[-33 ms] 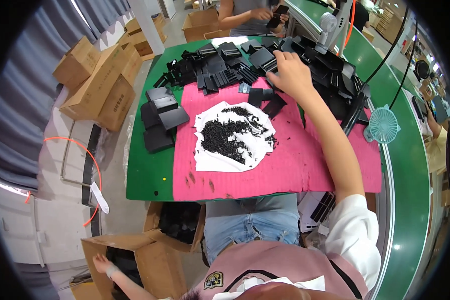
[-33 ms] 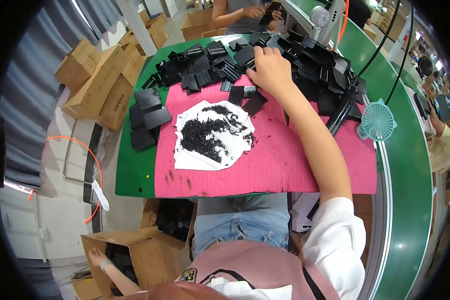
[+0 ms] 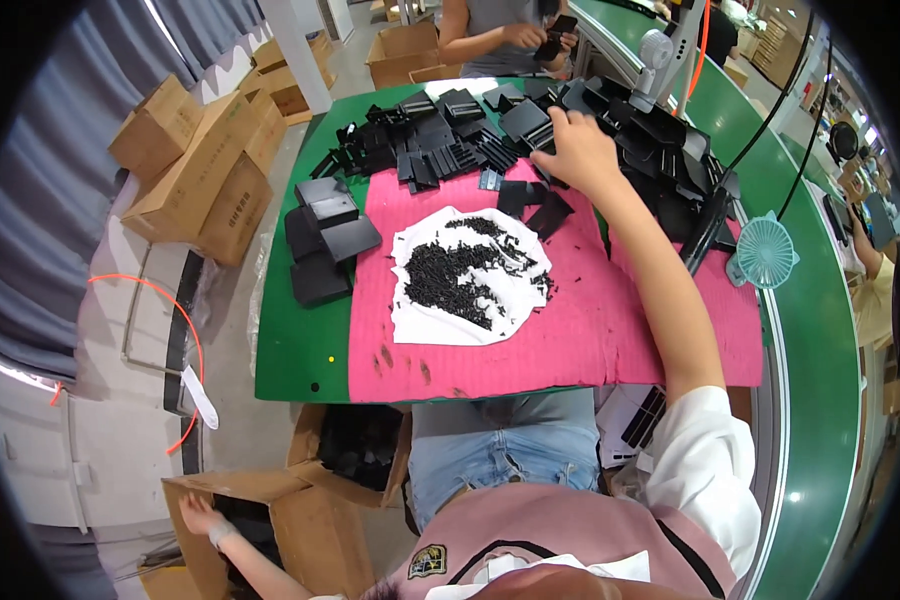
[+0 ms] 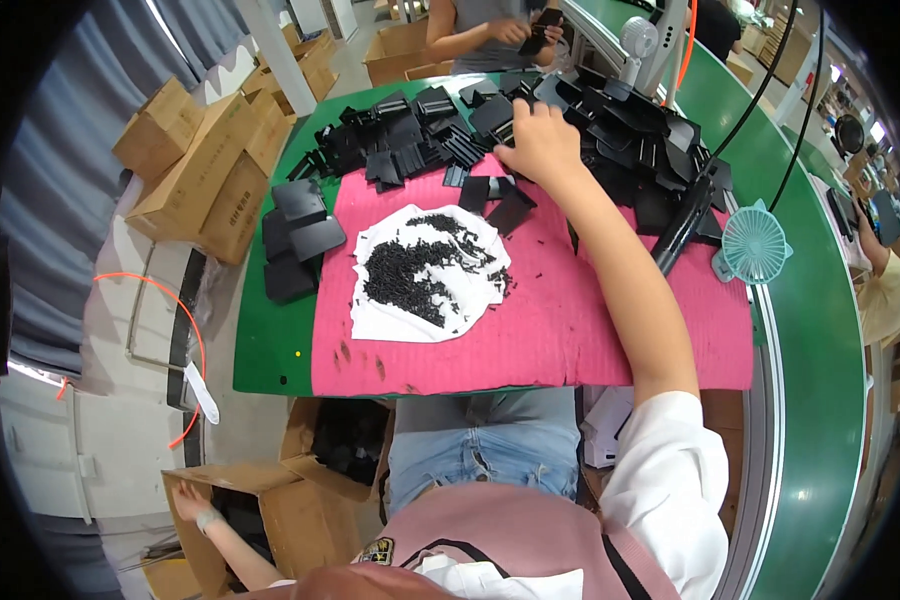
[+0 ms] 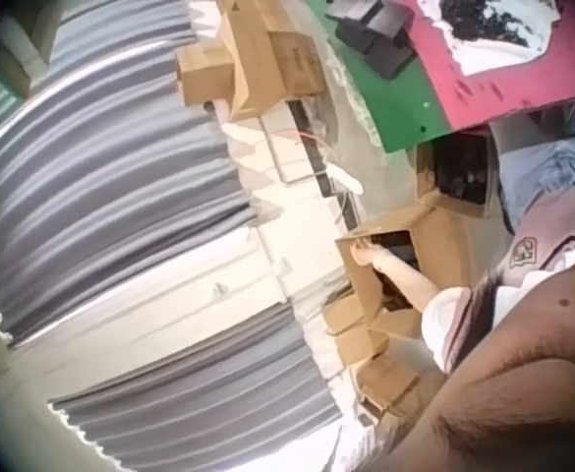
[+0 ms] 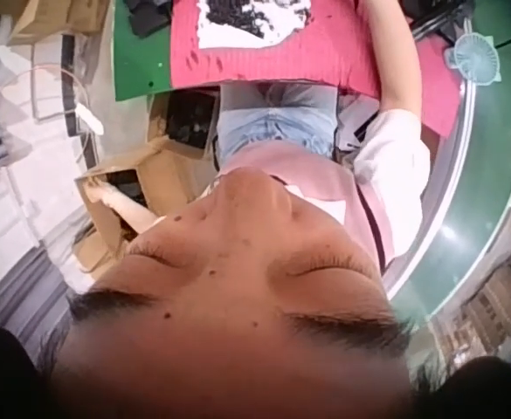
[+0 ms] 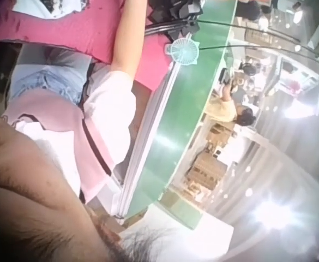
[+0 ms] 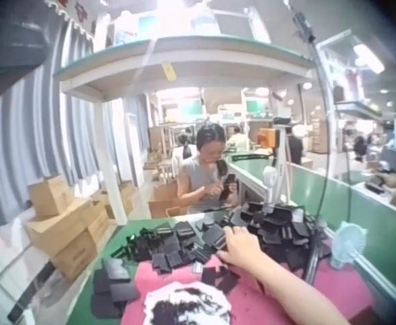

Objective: Assembling small black plastic components using an electric screwdriver at a factory workbench.

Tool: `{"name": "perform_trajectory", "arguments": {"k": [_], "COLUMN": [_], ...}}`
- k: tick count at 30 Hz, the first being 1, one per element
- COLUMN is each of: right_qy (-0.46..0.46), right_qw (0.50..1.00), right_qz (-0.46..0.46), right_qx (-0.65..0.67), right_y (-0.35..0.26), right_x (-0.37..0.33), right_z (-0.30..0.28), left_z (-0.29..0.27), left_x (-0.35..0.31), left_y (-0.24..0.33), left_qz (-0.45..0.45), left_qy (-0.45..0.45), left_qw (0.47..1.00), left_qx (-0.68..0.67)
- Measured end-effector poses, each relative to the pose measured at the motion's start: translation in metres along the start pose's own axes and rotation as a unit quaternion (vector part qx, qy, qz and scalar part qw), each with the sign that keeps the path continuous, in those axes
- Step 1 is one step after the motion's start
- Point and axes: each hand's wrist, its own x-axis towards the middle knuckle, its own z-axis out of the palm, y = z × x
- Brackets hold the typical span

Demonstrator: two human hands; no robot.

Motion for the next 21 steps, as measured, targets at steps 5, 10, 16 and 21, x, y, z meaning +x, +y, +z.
{"name": "perform_trajectory", "arguments": {"k": [5, 10, 16, 21], "right_qy": [-0.068, -0.025, -0.022, -0.149], "right_qw": [0.995, 0.960, 0.783, 0.719], "right_qz": [0.065, 0.104, 0.111, 0.040], "right_qx": [0.025, 0.259, 0.611, 0.678], "right_y": [0.002, 0.026, -0.014, -0.070], "right_x": [0.015, 0.023, 0.011, -0.020], "right_z": [0.031, 0.044, -0.015, -0.056], "left_z": [0.172, 0.278, 0.351, 0.374], "left_x": [-0.146, -0.322, -0.472, -0.505], "left_y": [0.053, 0.082, 0.078, 0.067], "left_qz": [0.114, 0.140, 0.034, -0.120], "left_qy": [-0.237, -0.497, -0.732, -0.780], "left_qw": [0.965, 0.854, 0.680, 0.608], "left_qx": [-0.016, -0.065, 0.040, -0.083]}}
